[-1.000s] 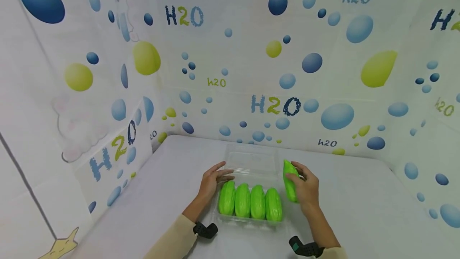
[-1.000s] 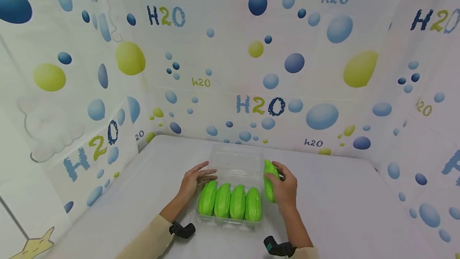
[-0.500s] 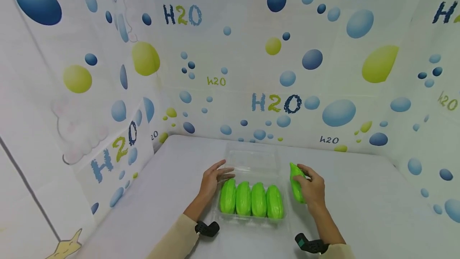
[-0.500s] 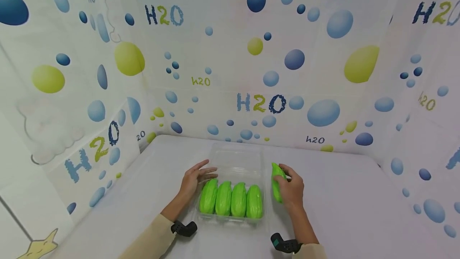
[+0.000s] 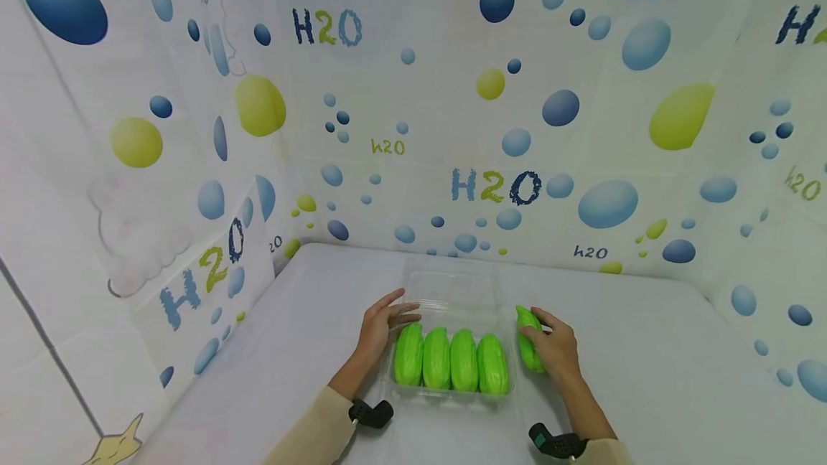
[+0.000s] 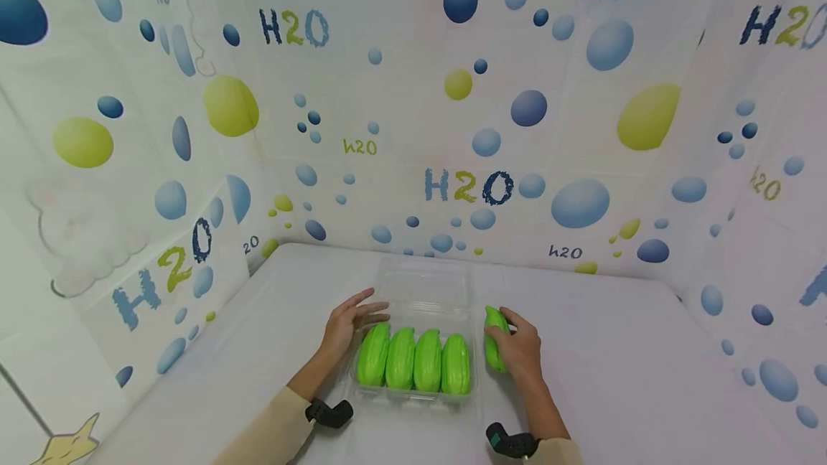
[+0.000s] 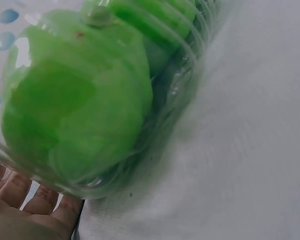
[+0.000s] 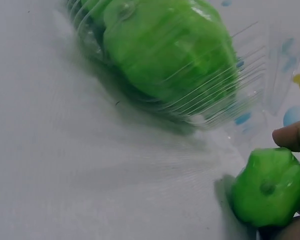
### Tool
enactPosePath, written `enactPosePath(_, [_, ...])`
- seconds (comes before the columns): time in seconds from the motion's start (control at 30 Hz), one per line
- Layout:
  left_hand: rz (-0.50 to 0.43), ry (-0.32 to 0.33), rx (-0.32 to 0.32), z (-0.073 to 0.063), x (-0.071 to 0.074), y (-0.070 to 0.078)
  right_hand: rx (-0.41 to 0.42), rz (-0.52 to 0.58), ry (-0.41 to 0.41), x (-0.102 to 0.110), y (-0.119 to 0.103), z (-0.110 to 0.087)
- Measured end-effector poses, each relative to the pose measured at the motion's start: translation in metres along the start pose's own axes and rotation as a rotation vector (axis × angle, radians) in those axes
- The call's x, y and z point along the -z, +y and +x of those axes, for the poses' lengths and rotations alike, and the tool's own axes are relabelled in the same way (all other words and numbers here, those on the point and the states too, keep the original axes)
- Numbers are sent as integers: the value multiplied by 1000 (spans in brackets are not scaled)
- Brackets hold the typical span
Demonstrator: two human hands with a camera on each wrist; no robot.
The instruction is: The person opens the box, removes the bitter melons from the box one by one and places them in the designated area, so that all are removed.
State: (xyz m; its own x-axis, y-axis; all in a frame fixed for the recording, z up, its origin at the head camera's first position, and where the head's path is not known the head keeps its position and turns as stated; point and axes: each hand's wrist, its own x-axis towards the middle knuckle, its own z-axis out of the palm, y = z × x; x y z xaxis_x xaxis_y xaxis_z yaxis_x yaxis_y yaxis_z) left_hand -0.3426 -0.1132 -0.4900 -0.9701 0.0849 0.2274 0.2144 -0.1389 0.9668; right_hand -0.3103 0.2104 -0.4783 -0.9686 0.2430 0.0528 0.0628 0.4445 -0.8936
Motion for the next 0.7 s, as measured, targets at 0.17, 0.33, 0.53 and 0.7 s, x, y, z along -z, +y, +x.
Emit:
enactPosePath(0.17, [-10, -5, -5, 1, -1, 0, 1, -36, 15, -3, 3, 1])
enactPosePath(0.33, [-17, -7, -2, 1, 0, -1, -3, -24, 23, -6, 3, 0])
enactPosePath(0.53, [-18, -11, -4, 0, -1, 0, 3, 7, 26, -7, 5, -1])
enactPosePath(0.7, [-14, -12, -7, 1, -1, -1, 11, 23, 34, -7, 2, 0])
